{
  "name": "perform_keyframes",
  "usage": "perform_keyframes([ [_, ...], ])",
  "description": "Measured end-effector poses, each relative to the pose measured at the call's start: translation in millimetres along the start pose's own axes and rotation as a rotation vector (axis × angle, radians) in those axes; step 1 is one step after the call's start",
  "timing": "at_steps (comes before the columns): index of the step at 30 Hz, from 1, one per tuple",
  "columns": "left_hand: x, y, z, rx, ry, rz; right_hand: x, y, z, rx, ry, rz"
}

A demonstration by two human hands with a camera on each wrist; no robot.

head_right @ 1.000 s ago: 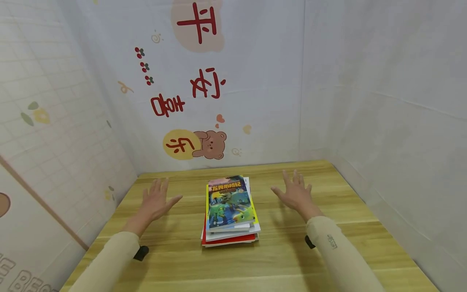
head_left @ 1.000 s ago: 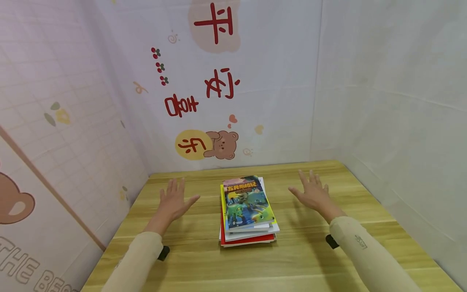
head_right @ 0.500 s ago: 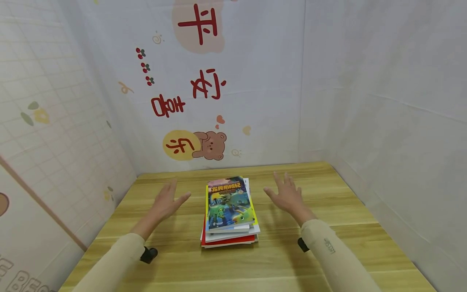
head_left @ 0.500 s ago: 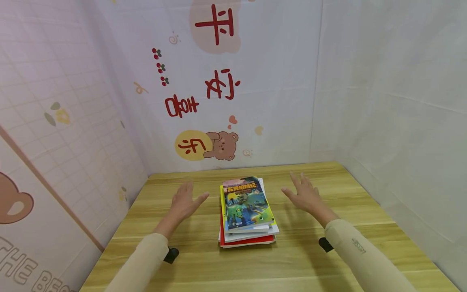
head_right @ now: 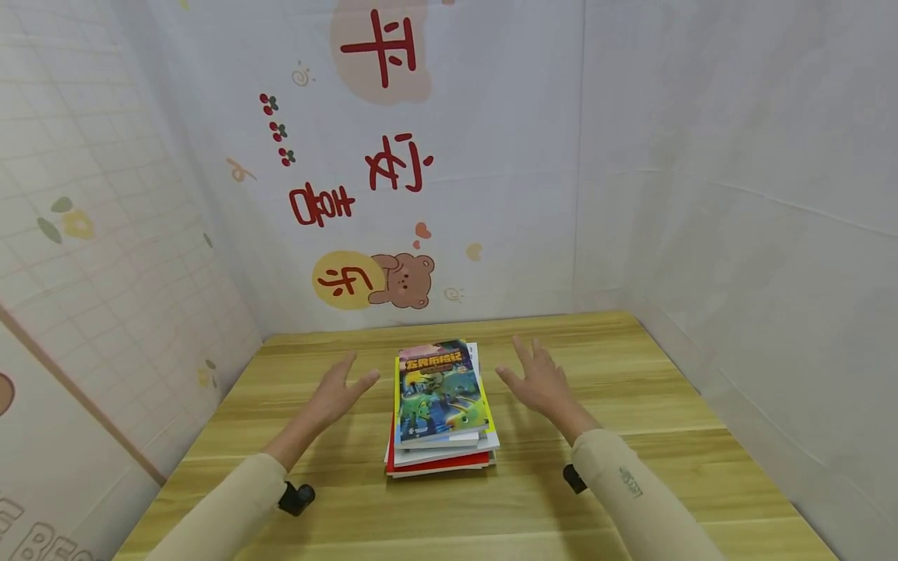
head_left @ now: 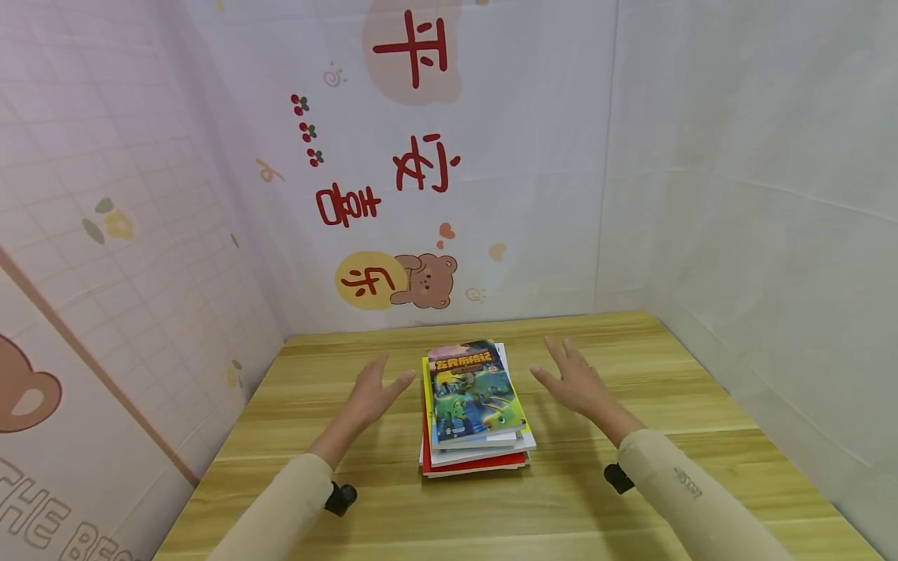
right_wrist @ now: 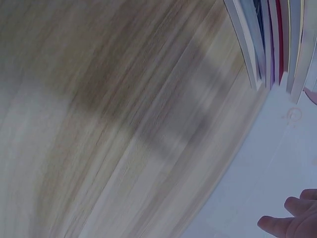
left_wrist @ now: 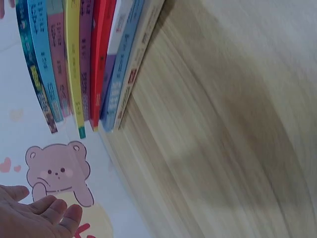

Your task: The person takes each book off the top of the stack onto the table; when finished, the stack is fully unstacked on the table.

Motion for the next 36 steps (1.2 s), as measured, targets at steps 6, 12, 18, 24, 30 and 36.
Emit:
perform_keyframes([
  [6,-2.9,0.2,-9.0,-0.066,-0.004,0.041,-3.0,6,-5,0.038,0.014,0.003],
  [12,-7.7,0.1,-20.1,-0.14,0.007,0.057,-7.8,10,-12,0.063,0.03,0.002],
  [18,-14.5,-0.2,-34.4,-0.194,0.034,0.088,-13.2,13,-21,0.081,0.045,0.005],
  [24,-19.8,2.1,-45.7,-0.198,0.04,0.082,-18.9,18,-30,0.098,0.051,-0.002],
  [30,-25.5,5.2,-53.8,-0.228,0.056,0.063,-26.6,27,-38,0.124,0.06,0.024],
  [36,-31.0,8.8,-61.5,-0.247,0.062,0.063,-32.5,33,-43,0.143,0.076,0.028],
])
Point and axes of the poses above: each hand's wrist, its own x-axis towards the middle knuckle, its own z-axis out of the back of the hand, y = z × x, the point moved 7 cm from there along x, towards the middle knuckle, and after that the axes turned 11 degrees about -x, right-handed, at the moved point
